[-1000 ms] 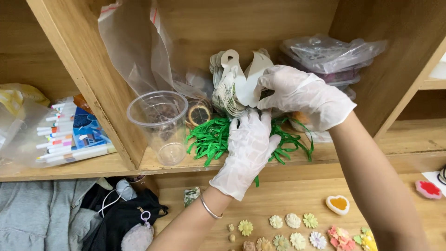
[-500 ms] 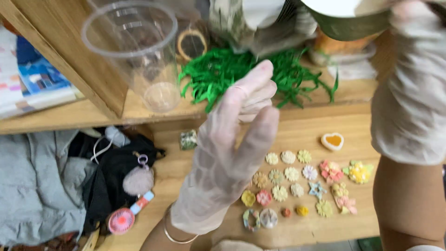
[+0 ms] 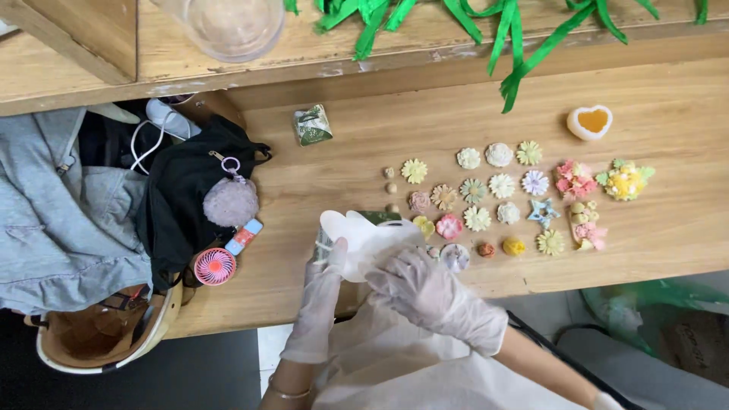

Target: The person places small decorative wax flower candles into individual plastic bags and then places the bags into paper gift boxes.

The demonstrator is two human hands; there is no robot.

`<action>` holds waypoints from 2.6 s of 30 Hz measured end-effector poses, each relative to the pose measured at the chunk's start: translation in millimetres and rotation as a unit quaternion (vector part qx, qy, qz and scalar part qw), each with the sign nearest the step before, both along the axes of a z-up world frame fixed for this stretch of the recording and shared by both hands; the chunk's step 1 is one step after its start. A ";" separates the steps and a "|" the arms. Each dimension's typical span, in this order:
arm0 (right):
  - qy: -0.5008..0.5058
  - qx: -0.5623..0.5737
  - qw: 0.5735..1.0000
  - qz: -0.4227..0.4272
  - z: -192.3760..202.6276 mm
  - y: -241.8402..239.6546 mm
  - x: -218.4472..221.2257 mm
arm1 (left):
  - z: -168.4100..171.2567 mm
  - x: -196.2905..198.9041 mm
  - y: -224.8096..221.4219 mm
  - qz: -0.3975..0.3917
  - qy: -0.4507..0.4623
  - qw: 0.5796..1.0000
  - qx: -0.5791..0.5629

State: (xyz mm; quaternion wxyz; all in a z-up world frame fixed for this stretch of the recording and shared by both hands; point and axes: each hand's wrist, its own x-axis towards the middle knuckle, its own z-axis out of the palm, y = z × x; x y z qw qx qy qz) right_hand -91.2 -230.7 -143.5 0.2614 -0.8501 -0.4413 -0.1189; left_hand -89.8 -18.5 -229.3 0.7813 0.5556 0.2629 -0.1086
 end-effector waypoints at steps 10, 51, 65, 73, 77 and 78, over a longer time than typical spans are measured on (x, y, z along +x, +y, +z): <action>0.176 -0.132 0.968 -0.124 -16.1 -9.4 -1.9 | -148.6 23.0 15.5 -0.113 -0.028 0.940 0.322; -0.275 0.046 0.951 -0.132 212.7 -93.1 252.5 | 317.4 240.1 -92.2 -0.072 -0.673 0.399 0.619; -0.403 -0.098 0.874 -0.254 208.4 -96.4 248.3 | 307.0 251.5 -96.9 -0.053 -0.667 0.445 0.596; -0.398 -0.030 0.885 -0.238 224.2 -88.3 166.2 | 306.9 250.1 -97.7 -0.052 -0.649 0.462 0.602; -0.203 0.378 0.857 -0.286 222.6 -85.9 95.7 | 313.7 223.5 -99.2 -0.026 -0.665 0.427 0.612; -0.082 0.560 0.777 -0.276 223.9 -82.5 77.6 | 317.3 214.3 -100.5 0.020 -0.663 0.396 0.635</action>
